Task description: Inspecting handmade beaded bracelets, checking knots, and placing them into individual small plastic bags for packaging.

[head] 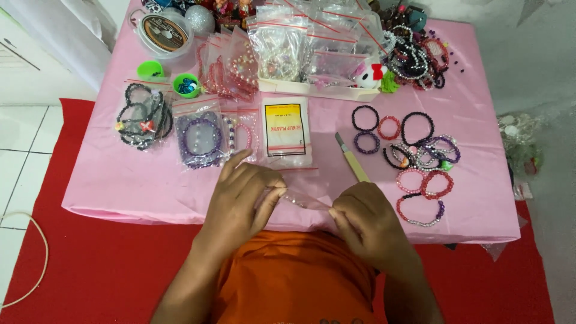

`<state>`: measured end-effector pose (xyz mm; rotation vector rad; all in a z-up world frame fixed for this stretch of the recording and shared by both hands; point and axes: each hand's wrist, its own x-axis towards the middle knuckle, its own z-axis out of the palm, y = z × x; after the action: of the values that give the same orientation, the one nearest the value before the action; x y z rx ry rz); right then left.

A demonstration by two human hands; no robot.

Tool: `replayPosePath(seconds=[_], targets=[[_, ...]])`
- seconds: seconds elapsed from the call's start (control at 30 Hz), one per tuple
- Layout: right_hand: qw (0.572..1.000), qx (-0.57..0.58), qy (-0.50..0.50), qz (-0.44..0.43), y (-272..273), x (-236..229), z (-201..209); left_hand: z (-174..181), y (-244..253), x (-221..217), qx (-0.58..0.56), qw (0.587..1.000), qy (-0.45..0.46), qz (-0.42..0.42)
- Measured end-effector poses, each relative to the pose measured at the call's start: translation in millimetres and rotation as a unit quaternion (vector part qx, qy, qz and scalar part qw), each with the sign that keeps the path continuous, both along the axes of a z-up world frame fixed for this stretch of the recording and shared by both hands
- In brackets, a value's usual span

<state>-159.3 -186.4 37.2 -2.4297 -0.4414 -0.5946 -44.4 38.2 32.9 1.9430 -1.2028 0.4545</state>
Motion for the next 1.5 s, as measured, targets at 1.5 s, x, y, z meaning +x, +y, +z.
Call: replayPosePath(seconds=[1.5], targets=[[0.928, 0.363, 0.008, 0.084, 7, 8, -69, -28, -20, -23, -0.089, 0.93, 0.345, -0.084]])
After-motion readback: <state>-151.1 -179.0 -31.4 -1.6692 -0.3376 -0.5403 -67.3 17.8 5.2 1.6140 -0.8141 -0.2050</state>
